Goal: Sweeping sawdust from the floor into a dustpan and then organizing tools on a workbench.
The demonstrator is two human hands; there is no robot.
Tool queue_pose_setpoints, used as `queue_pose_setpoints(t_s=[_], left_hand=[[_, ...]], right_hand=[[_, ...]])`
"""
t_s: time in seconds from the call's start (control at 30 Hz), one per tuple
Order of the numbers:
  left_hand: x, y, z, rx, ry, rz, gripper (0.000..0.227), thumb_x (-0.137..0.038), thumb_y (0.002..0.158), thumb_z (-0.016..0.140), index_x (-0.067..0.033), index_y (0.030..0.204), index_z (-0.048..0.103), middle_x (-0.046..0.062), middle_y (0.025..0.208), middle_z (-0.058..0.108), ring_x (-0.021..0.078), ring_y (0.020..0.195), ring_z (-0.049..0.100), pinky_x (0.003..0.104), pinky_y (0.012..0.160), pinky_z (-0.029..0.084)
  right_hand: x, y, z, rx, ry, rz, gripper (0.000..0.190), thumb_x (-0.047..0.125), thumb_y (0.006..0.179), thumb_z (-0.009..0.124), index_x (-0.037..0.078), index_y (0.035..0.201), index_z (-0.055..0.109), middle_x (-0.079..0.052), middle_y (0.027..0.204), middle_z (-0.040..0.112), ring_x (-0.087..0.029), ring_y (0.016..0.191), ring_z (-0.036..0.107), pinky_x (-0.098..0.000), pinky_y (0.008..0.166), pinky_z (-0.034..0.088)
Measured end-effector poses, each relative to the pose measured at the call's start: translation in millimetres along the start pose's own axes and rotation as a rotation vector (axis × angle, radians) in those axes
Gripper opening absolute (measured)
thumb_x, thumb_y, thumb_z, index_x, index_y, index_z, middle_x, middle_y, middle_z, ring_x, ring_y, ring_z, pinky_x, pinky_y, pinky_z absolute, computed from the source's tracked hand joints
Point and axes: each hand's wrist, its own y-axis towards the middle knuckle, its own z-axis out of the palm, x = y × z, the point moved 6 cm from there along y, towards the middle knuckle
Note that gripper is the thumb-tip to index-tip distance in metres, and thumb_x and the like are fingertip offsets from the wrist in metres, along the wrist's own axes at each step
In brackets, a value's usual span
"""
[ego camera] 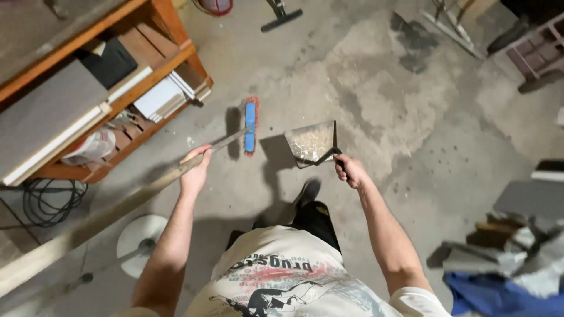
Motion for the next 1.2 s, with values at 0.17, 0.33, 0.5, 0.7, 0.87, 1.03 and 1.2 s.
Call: queue_pose_setpoints(t_s=[0.17, 0.33, 0.5, 0.7, 0.87, 1.03, 1.2], left_hand=[[-1, 102, 78, 0.015, 0.215, -0.158, 0.025, -0.042, 0.101, 0.067, -0.0241, 0.117, 0.075, 0.002, 0.130, 0.070, 0.0275, 0.127, 0.061, 0.045, 0.111, 0.045], [-31, 191, 161, -0.087, 0.353, -0.211, 0.038, -0.051, 0.102, 0.065, -0.0178, 0.120, 0.074, 0.009, 0.121, 0.072, 0.0319, 0.110, 0.067, 0.046, 0.093, 0.053], [-30, 249, 218, -0.310, 0.458, 0.190, 0.029, -0.033, 0.104, 0.074, -0.0064, 0.093, 0.079, 0.011, 0.092, 0.078, 0.0295, 0.090, 0.074, 0.039, 0.073, 0.060], [-46, 363, 257, -0.385, 0.346, 0.003, 0.031, -0.047, 0.097, 0.077, -0.0164, 0.099, 0.076, 0.002, 0.117, 0.077, 0.0233, 0.104, 0.072, 0.037, 0.084, 0.061], [37, 481, 307, 0.048, 0.700, -0.396, 0.057, -0.061, 0.105, 0.038, -0.0227, 0.127, 0.074, -0.006, 0.135, 0.070, 0.0226, 0.127, 0.065, 0.042, 0.108, 0.051], [7, 559, 331, -0.288, 0.572, -0.174, 0.039, -0.056, 0.097, 0.062, -0.0202, 0.097, 0.078, -0.010, 0.116, 0.074, 0.0157, 0.115, 0.069, 0.032, 0.091, 0.056], [-59, 622, 349, -0.612, 0.671, 0.205, 0.034, -0.041, 0.091, 0.079, -0.0115, 0.073, 0.078, -0.006, 0.095, 0.077, 0.0160, 0.099, 0.074, 0.028, 0.074, 0.061]], right_hand=[[94, 143, -26, -0.015, -0.126, -0.104, 0.026, 0.028, 0.098, 0.061, 0.007, 0.084, 0.059, 0.002, 0.054, 0.039, -0.005, 0.034, 0.034, -0.0211, 0.030, 0.028], [232, 278, -27, 0.043, -0.428, -0.188, 0.040, 0.035, 0.096, 0.057, 0.010, 0.064, 0.059, -0.005, 0.043, 0.045, -0.013, 0.027, 0.037, -0.0267, 0.027, 0.026], [370, 345, 16, 0.206, -0.387, -0.214, 0.028, 0.027, 0.099, 0.058, 0.009, 0.078, 0.057, -0.002, 0.049, 0.038, -0.010, 0.027, 0.034, -0.0240, 0.026, 0.030], [526, 526, 75, 0.212, -0.675, -0.390, 0.035, 0.037, 0.101, 0.062, 0.007, 0.081, 0.061, -0.010, 0.055, 0.055, -0.015, 0.035, 0.047, -0.0275, 0.027, 0.037], [672, 631, 180, 0.255, -1.303, -0.709, 0.051, 0.044, 0.102, 0.057, -0.006, 0.103, 0.071, -0.033, 0.091, 0.071, -0.051, 0.094, 0.069, -0.0604, 0.077, 0.054], [763, 692, 273, 0.369, -1.748, -0.815, 0.053, 0.044, 0.105, 0.048, -0.004, 0.113, 0.069, -0.032, 0.106, 0.072, -0.050, 0.107, 0.068, -0.0576, 0.093, 0.054], [821, 780, 347, 0.450, -2.133, -0.966, 0.052, 0.051, 0.103, 0.044, 0.006, 0.115, 0.068, -0.024, 0.105, 0.075, -0.043, 0.103, 0.073, -0.0520, 0.088, 0.058]])
